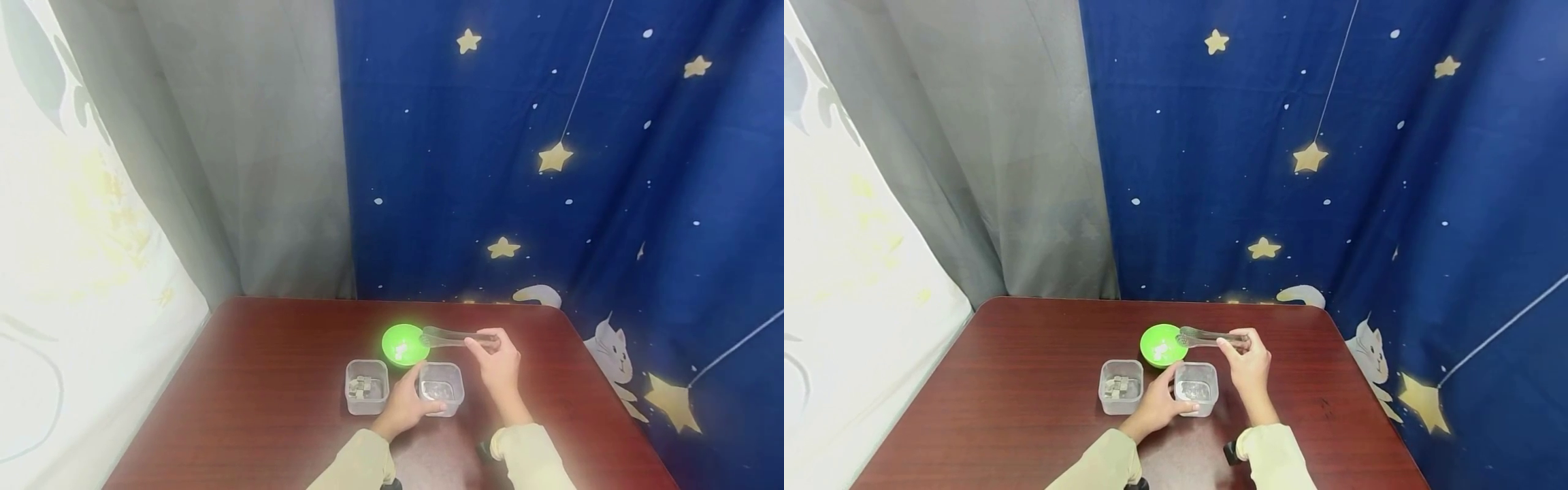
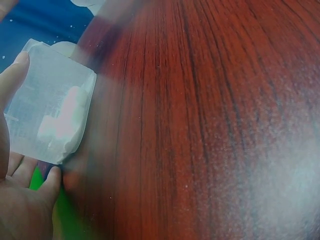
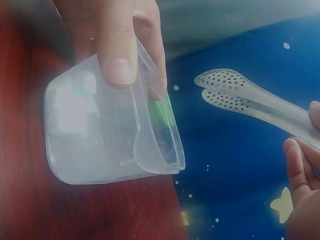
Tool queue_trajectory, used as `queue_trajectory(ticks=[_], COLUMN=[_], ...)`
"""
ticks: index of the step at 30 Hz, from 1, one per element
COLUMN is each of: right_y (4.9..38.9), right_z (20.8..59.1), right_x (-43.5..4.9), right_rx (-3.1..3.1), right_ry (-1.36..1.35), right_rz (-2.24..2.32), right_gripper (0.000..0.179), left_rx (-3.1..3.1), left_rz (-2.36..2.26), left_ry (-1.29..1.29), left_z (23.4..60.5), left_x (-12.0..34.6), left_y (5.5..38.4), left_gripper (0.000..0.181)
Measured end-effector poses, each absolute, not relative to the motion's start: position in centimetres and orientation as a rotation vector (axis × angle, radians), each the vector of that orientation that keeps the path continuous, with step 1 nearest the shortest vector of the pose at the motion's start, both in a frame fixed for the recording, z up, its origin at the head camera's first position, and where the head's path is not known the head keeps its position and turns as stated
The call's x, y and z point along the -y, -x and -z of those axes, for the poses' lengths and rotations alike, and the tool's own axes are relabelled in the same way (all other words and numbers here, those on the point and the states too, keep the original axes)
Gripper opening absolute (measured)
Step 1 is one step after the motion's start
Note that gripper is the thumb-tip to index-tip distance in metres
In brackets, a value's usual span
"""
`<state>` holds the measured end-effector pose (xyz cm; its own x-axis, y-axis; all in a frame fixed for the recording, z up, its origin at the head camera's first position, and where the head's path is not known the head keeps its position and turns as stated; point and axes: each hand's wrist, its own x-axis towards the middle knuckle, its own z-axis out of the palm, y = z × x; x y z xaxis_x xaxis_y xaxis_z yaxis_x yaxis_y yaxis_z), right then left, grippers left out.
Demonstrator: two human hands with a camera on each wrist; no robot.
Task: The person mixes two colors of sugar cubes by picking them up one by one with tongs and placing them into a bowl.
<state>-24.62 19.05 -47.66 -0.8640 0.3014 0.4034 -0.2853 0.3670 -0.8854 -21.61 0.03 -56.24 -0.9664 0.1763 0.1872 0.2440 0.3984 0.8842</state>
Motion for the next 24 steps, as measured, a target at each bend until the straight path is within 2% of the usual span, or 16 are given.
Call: queue_trajectory(ticks=[13, 24], right_y=[22.9, 19.0], right_z=[48.4, 45.7], right_x=[-19.9, -19.0], right_rx=[2.136, 2.223], right_ry=[0.026, 0.031], right_rz=[-1.557, -1.514], right_gripper=[0.026, 0.024], left_rx=[2.567, 2.552], left_rz=[1.634, 1.66], left_ry=[0.406, 0.426], left_z=[56.9, 57.3], left_x=[0.1, 0.5], left_y=[21.6, 21.4], left_gripper=[0.096, 0.095])
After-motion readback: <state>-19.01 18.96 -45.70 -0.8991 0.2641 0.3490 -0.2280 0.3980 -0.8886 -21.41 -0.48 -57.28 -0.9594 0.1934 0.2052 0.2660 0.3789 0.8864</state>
